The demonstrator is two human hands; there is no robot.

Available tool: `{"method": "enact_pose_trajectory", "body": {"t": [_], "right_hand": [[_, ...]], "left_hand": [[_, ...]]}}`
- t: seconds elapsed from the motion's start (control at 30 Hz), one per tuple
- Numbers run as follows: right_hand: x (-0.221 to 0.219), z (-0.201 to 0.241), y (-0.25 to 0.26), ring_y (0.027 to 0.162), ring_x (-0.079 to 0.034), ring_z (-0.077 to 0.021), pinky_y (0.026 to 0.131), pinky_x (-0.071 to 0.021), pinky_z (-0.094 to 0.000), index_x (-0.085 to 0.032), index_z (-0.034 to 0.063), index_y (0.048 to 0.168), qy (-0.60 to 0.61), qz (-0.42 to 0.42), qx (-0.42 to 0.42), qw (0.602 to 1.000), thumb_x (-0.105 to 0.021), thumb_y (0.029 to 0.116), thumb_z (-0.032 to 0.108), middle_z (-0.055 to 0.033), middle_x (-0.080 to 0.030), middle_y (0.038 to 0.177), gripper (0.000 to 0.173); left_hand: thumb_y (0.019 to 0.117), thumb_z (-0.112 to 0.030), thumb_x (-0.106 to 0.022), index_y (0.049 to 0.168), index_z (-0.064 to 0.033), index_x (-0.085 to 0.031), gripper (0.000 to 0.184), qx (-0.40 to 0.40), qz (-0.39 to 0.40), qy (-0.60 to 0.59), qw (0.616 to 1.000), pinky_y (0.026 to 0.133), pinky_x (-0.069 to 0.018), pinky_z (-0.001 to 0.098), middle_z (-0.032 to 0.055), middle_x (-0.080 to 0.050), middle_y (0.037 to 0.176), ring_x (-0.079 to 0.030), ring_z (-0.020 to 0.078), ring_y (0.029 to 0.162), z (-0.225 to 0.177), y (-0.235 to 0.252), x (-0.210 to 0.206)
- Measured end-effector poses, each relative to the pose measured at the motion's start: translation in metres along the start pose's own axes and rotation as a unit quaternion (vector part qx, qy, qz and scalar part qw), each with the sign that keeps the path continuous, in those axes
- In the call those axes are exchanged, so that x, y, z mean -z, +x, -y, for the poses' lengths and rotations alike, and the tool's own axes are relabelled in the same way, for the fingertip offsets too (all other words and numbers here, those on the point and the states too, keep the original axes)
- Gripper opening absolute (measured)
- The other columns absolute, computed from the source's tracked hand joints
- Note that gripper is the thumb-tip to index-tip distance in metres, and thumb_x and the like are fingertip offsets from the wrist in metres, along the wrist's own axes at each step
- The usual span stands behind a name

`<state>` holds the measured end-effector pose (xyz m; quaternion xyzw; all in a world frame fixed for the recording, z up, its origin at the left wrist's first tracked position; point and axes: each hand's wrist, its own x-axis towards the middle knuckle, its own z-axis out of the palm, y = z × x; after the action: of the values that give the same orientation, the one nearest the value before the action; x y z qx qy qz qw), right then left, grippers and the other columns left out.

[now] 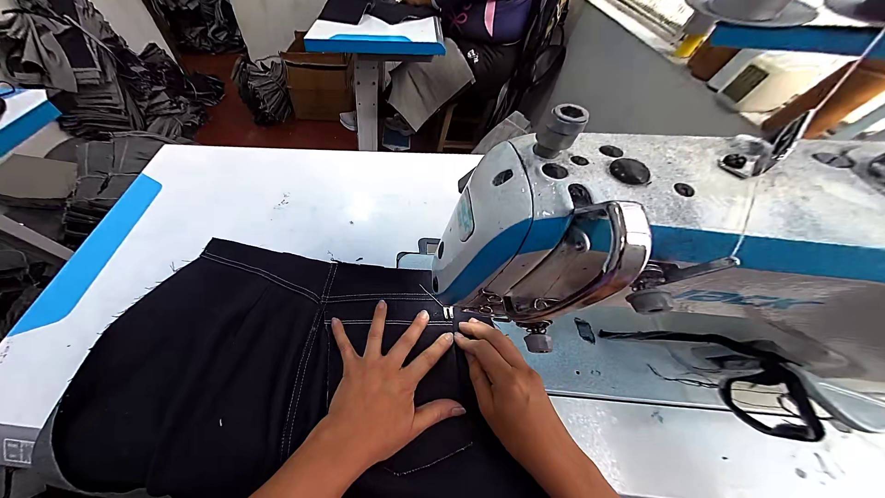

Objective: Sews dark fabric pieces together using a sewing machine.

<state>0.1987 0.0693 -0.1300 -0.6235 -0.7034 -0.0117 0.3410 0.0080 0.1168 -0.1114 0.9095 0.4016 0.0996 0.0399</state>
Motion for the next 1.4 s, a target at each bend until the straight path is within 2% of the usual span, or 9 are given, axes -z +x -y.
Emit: {"method": "enact_pose_trajectory", "body": {"t": [0.17,0.33,0.53,0.63,0.8,0.97,1.13,1.27,1.4], "right_hand": [[-0.002,0.003,-0.003,0.12,-0.067,-0.0263,0.091,-0.0587,-0.0322,-0.072,0.0024,0.108,-0.037,0.012,0.009,0.999,-0.048,0.0982,0.009,-0.0146,-0.069,0.127,0.027],[-0.005,0.009,-0.005,0.117,-0.069,-0.0286,0.091,-0.0586,-0.0313,-0.072,0.0019,0.108,-0.068,0.014,0.015,0.997,-0.049,0.097,0.006,-0.0164,-0.07,0.123,0.026],[-0.006,0.011,-0.004,0.115,-0.069,-0.0289,0.092,-0.0576,-0.0304,-0.072,0.0014,0.108,-0.073,0.01,0.018,0.997,-0.048,0.0974,0.006,-0.0172,-0.071,0.119,0.027],[-0.006,0.012,-0.003,0.108,-0.071,-0.0272,0.087,-0.0584,-0.0285,-0.072,0.0006,0.108,-0.076,0.006,0.014,0.997,-0.048,0.0979,0.006,-0.0174,-0.071,0.118,0.027],[-0.006,0.011,-0.001,0.103,-0.072,-0.0252,0.082,-0.059,-0.0269,-0.071,0.0014,0.105,-0.069,0.005,0.007,0.998,-0.048,0.0989,0.007,-0.0163,-0.07,0.12,0.024],[-0.006,0.01,-0.001,0.106,-0.071,-0.0253,0.087,-0.0582,-0.0273,-0.072,0.0006,0.108,-0.058,0.009,0.007,0.998,-0.049,0.099,0.007,-0.0169,-0.07,0.12,0.025],[-0.006,0.01,0.0,0.108,-0.07,-0.0247,0.09,-0.0564,-0.0259,-0.071,-0.0004,0.107,-0.058,0.005,0.015,0.998,-0.048,0.0999,0.006,-0.0179,-0.07,0.12,0.025],[-0.006,0.011,0.001,0.114,-0.068,-0.0256,0.096,-0.0537,-0.0261,-0.071,-0.0008,0.108,-0.051,0.003,0.018,0.999,-0.049,0.1003,0.006,-0.0193,-0.069,0.121,0.024],[-0.006,0.011,0.001,0.113,-0.069,-0.0249,0.093,-0.0551,-0.0256,-0.07,-0.0008,0.108,-0.057,-0.001,0.019,0.998,-0.049,0.1005,0.007,-0.0191,-0.069,0.122,0.024]], "left_hand": [[0.0906,-0.084,-0.028,0.153,-0.0469,-0.043,0.074,-0.011,-0.012,-0.004,1.0,0.101,-0.009,0.0901,-0.0059,-0.034,0.166,-0.017,0.0481,0.154,0.006,0.003,-0.001],[0.09,-0.085,-0.028,0.153,-0.0455,-0.045,0.076,-0.004,-0.034,0.011,0.999,0.1,-0.0127,0.0904,-0.0046,-0.037,0.164,-0.02,0.0494,0.153,0.004,-0.002,-0.004],[0.0897,-0.085,-0.028,0.152,-0.0447,-0.046,0.076,-0.009,-0.042,0.003,0.999,0.099,-0.0111,0.0909,-0.004,-0.039,0.164,-0.02,0.0511,0.152,0.007,-0.002,-0.004],[0.0899,-0.085,-0.028,0.152,-0.0449,-0.046,0.076,-0.012,-0.037,0.002,0.999,0.099,-0.0111,0.0907,-0.0039,-0.038,0.164,-0.019,0.0507,0.153,0.008,0.0,-0.003],[0.0901,-0.084,-0.028,0.153,-0.0448,-0.045,0.076,-0.015,-0.035,0.005,0.999,0.099,-0.0121,0.0907,-0.0041,-0.039,0.164,-0.02,0.0507,0.152,0.009,0.002,-0.002],[0.0905,-0.084,-0.03,0.151,-0.0449,-0.047,0.074,-0.017,-0.048,0.0,0.999,0.099,-0.0126,0.0909,-0.0052,-0.04,0.163,-0.021,0.0511,0.152,0.009,0.001,-0.004],[0.0906,-0.084,-0.027,0.152,-0.0455,-0.045,0.075,-0.016,-0.043,0.001,0.999,0.098,-0.0133,0.0911,-0.0036,-0.042,0.162,-0.022,0.0529,0.151,0.009,0.001,-0.003],[0.0907,-0.084,-0.027,0.153,-0.0451,-0.045,0.075,-0.013,-0.04,-0.002,0.999,0.097,-0.0145,0.0912,-0.0034,-0.042,0.162,-0.024,0.0531,0.15,0.009,0.0,-0.002],[0.0905,-0.084,-0.027,0.153,-0.0458,-0.043,0.075,-0.005,-0.025,-0.006,1.0,0.098,-0.0138,0.091,-0.0043,-0.041,0.163,-0.021,0.0525,0.151,0.008,0.002,-0.001]]}}
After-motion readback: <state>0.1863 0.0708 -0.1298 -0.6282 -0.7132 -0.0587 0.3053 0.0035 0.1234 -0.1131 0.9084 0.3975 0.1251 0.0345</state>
